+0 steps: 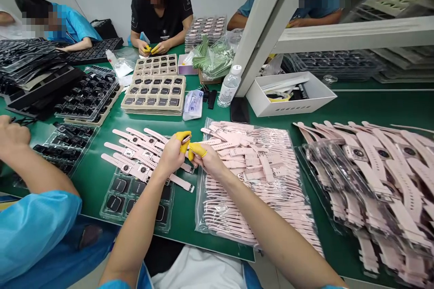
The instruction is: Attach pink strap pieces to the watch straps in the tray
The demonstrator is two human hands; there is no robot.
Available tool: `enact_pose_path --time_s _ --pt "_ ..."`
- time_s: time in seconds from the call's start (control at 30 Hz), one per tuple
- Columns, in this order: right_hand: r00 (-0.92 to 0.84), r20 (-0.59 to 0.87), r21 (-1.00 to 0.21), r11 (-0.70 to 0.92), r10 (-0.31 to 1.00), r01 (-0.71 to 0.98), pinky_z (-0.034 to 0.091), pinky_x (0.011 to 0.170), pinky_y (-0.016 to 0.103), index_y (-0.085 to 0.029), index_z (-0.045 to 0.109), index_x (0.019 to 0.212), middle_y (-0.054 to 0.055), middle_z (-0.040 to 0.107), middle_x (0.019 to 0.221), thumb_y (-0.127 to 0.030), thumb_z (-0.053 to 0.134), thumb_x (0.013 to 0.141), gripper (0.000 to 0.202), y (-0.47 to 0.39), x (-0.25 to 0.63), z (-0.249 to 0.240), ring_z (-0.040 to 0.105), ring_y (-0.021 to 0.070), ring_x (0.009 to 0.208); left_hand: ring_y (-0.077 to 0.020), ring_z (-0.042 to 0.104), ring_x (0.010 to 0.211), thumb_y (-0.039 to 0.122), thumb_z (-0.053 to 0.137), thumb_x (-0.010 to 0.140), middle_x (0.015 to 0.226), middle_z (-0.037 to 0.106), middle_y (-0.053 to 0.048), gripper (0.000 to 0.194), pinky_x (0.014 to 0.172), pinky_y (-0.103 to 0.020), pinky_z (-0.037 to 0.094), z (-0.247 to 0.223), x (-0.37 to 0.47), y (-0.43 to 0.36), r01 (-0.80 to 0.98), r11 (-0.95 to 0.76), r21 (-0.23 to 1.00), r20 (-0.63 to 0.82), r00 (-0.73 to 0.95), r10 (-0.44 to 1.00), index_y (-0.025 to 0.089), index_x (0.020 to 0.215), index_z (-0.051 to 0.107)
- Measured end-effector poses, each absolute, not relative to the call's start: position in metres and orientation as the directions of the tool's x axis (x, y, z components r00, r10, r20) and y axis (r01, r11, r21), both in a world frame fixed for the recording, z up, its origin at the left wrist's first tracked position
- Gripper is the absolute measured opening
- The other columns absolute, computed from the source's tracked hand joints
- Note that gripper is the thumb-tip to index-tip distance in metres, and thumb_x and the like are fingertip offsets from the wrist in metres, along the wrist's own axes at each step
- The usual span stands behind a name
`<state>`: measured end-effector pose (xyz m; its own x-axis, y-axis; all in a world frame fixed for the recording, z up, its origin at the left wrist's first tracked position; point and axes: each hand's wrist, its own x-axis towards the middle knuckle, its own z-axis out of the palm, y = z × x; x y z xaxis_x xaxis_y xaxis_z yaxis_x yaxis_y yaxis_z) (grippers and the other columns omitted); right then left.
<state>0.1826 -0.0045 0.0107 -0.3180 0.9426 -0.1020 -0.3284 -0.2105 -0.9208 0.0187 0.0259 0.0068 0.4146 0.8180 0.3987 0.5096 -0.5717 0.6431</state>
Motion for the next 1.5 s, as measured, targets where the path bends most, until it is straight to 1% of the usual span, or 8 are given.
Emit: enact_pose_path --time_s 0.13,0.23,0.43,0.6,0.8,1.0,1.23,1.5 --pt "-0.305 -0.105 -0.895 -0.224 0.947 -0.386 0.036 0.047 0.027 -0.024 0.053 0.063 -0.008 0.036 0.044 -0.061 0.072 0.081 0.045 -0.003 0.181 0.007 0.035 0.0112 0.043 -0.0242 0.064 0.124 0.000 0.045 0.081 0.131 0.068 -0.012 0.058 0.108 -0.041 0.054 0.008 0.018 0.027 0.518 -0.558 0.648 0.360 0.437 0.824 0.018 0.135 0.055" --pt "-0.302 -0.115 -0.867 -0.244 0.946 -0.435 0.030 0.043 0.024 -0.025 0.047 0.066 -0.008 0.038 0.048 -0.057 0.073 0.081 0.044 -0.002 0.181 0.005 0.033 0.0104 0.044 -0.0241 0.064 0.123 0.000 0.045 0.081 0.131 0.068 -0.012 0.058 0.108 -0.042 0.054 0.008 0.019 0.027 0.524 -0.556 0.645 0.351 0.443 0.825 0.018 0.135 0.055" --pt "-0.335 -0.147 -0.873 -0.282 0.930 -0.398 0.028 0.040 0.022 -0.023 0.052 0.069 -0.009 0.042 0.047 -0.045 0.075 0.079 0.033 -0.002 0.185 0.012 0.031 0.0088 0.042 -0.0240 0.063 0.120 -0.001 0.043 0.083 0.129 0.068 -0.012 0.056 0.106 -0.043 0.053 0.007 0.017 0.030 0.494 -0.638 0.591 0.386 0.521 0.761 0.018 0.134 0.058" --pt "-0.325 -0.234 -0.806 -0.369 0.916 -0.463 0.026 0.038 0.021 -0.021 0.055 0.066 -0.010 0.037 0.046 -0.037 0.075 0.072 0.026 -0.001 0.188 0.021 0.026 0.0064 0.041 -0.0249 0.062 0.119 0.000 0.042 0.087 0.129 0.067 -0.013 0.053 0.104 -0.045 0.054 0.006 0.017 0.031 0.443 -0.711 0.546 0.452 0.559 0.695 0.018 0.133 0.059" --pt "-0.319 -0.248 -0.759 -0.388 0.915 -0.522 0.025 0.037 0.019 -0.021 0.055 0.066 -0.011 0.035 0.047 -0.031 0.075 0.068 0.023 -0.001 0.187 0.022 0.024 0.0054 0.040 -0.0250 0.062 0.121 0.001 0.043 0.089 0.129 0.066 -0.013 0.052 0.103 -0.043 0.055 0.005 0.017 0.031 0.444 -0.705 0.553 0.449 0.553 0.701 0.018 0.136 0.058" --pt "-0.352 -0.335 -0.674 -0.484 0.874 -0.559 0.021 0.037 0.019 -0.022 0.050 0.065 -0.011 0.032 0.041 -0.034 0.069 0.070 0.024 0.004 0.187 0.016 0.023 0.0058 0.037 -0.0231 0.062 0.117 0.005 0.040 0.097 0.126 0.061 -0.014 0.048 0.103 -0.039 0.055 0.004 0.019 0.030 0.458 -0.688 0.562 0.441 0.538 0.718 0.017 0.140 0.057" --pt "-0.335 -0.396 -0.667 -0.519 0.855 -0.534 0.018 0.037 0.020 -0.023 0.046 0.063 -0.010 0.032 0.041 -0.029 0.062 0.073 0.020 0.007 0.190 0.015 0.022 0.0054 0.036 -0.0250 0.059 0.120 0.024 0.041 0.106 0.132 0.055 -0.014 0.045 0.108 -0.042 0.051 0.015 0.018 0.025 0.422 -0.627 0.654 0.320 0.597 0.736 0.018 0.149 0.050" --pt "-0.317 -0.452 -0.691 -0.552 0.833 -0.467 0.013 0.037 0.019 -0.023 0.045 0.063 -0.010 0.033 0.040 -0.027 0.061 0.071 0.019 0.009 0.187 0.010 0.021 0.0051 0.035 -0.0305 0.058 0.115 0.021 0.047 0.100 0.124 0.059 -0.018 0.040 0.101 -0.048 0.054 0.015 0.020 0.023 0.636 -0.668 0.387 0.276 0.611 0.742 0.012 0.137 0.058"
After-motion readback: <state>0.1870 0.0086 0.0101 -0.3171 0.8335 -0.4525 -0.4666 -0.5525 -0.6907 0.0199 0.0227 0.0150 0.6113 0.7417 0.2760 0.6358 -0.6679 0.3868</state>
